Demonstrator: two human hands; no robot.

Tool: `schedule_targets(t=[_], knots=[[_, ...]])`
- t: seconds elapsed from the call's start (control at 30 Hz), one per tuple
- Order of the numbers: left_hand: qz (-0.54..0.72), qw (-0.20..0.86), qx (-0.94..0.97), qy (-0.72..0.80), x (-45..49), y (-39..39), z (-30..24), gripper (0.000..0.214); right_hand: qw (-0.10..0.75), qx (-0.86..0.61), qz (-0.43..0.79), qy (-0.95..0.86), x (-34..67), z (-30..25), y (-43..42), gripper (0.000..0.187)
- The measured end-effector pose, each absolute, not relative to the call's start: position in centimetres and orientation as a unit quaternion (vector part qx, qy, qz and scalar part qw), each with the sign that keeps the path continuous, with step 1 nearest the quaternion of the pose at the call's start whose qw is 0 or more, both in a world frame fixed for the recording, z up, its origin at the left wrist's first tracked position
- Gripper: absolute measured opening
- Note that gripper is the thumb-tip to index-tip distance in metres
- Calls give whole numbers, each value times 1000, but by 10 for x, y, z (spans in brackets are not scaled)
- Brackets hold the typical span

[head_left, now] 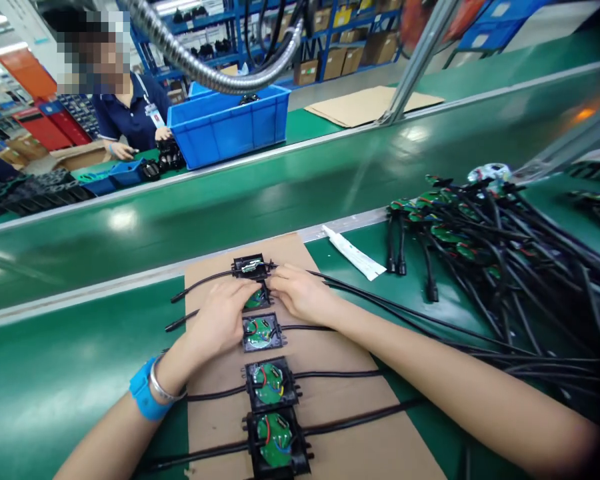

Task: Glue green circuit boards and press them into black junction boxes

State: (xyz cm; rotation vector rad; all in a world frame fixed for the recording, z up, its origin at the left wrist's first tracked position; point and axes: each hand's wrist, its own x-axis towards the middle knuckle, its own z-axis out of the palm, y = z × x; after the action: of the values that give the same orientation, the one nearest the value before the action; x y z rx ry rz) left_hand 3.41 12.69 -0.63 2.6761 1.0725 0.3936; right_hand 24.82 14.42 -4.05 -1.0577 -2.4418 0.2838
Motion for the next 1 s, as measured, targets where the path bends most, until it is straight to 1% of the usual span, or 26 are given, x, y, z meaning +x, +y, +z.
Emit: schedule_targets(t=[0.1,0.2,0.4,0.47,0.53,0.6,0.67,0.77,0.9,1.0], knots=[[130,120,912,370,35,118,-11,57,250,-395,101,-878,251,-40,143,18],[113,98,917,371,38,110,-17,63,261,-406,103,-870,251,-41,143,17],[85,58,928,358,49,103,-22,66,248,-397,98,-878,243,-45,143,25],[85,65,927,360,49,102,-18,67,243,-387,100,-884,245,-42,144,25],[88,95,923,362,45,104,-10,67,239,-370,104,-892,249,-34,146,24],[104,131,914,369,35,112,1,64,243,-362,104,-894,255,-24,151,22],[135,140,893,406,22,129,9,55,255,-391,98,-879,260,-16,158,21],[156,116,859,474,5,161,11,37,254,-457,99,-847,261,-16,170,17],[135,124,860,477,-1,186,1,9,243,-495,107,-827,258,-27,177,17],[141,142,854,480,1,184,1,14,250,-501,100,-822,257,-22,171,15]])
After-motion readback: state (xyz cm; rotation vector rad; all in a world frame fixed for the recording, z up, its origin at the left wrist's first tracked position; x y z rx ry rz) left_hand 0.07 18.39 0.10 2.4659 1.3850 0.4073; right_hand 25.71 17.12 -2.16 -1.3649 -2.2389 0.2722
